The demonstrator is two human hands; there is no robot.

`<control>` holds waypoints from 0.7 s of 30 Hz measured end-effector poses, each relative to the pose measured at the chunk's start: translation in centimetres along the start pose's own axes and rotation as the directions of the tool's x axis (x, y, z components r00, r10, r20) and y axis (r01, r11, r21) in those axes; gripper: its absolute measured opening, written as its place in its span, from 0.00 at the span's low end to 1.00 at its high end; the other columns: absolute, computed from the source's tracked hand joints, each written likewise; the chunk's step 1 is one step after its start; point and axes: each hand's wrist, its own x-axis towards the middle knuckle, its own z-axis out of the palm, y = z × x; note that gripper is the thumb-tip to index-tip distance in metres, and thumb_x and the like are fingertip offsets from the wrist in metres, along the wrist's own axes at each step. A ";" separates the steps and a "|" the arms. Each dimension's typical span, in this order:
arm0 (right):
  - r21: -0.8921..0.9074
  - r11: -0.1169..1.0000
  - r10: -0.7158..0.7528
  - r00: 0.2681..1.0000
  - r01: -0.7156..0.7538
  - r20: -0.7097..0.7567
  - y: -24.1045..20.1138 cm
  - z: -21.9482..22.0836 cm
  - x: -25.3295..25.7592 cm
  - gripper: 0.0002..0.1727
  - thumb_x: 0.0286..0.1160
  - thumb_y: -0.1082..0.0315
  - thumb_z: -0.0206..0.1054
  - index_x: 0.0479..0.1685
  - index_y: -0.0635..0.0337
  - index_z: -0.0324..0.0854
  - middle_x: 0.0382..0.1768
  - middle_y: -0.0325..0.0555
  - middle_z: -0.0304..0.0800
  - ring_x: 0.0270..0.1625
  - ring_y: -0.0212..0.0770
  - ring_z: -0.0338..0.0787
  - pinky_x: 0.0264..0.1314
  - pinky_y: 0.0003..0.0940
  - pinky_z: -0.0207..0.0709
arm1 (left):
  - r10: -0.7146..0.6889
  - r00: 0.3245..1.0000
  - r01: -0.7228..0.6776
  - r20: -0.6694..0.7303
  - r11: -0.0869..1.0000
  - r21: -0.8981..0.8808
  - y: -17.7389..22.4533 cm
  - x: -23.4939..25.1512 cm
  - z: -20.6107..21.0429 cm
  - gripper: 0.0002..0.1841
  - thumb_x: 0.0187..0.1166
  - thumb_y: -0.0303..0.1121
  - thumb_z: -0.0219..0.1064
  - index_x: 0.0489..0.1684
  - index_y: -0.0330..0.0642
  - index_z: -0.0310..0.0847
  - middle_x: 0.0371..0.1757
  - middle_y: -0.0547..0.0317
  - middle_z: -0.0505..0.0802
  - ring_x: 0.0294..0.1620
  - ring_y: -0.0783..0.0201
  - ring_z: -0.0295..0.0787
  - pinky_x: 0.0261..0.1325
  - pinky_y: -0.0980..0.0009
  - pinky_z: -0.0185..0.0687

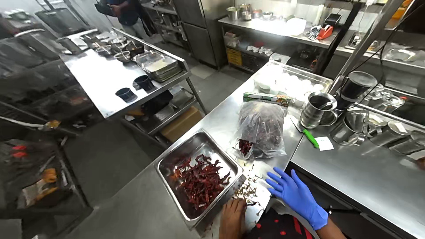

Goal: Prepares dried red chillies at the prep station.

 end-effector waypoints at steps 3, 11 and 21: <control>0.179 0.983 0.020 0.991 -0.045 0.135 0.3 0.7 -0.6 0.50 0.85 0.29 0.26 0.93 0.60 0.51 0.86 0.62 0.66 0.87 0.61 0.69 0.87 0.57 0.66 | -0.058 0.959 0.057 -0.276 0.998 -0.011 0.5 1.7 -5.2 0.15 0.85 0.40 0.60 0.48 0.41 0.92 0.47 0.51 0.96 0.53 0.50 0.92 0.63 0.47 0.84; -0.661 0.749 0.044 0.999 -0.043 -0.015 2.1 0.6 1.1 0.27 0.91 0.49 0.50 0.73 0.56 0.82 0.68 0.45 0.89 0.68 0.43 0.88 0.72 0.42 0.81 | -0.257 0.900 0.199 -0.351 0.961 -0.192 -2.1 10.7 -8.7 0.20 0.83 0.37 0.64 0.65 0.32 0.85 0.61 0.40 0.92 0.62 0.45 0.89 0.69 0.47 0.82; -0.607 0.795 -0.040 0.999 0.014 -0.029 1.1 0.3 -0.8 0.26 0.93 0.53 0.48 0.70 0.60 0.82 0.63 0.50 0.91 0.63 0.45 0.91 0.67 0.42 0.83 | -0.454 0.839 0.465 0.301 0.884 0.039 1.6 23.7 -1.7 0.17 0.81 0.48 0.68 0.50 0.42 0.90 0.47 0.44 0.95 0.52 0.42 0.92 0.56 0.37 0.83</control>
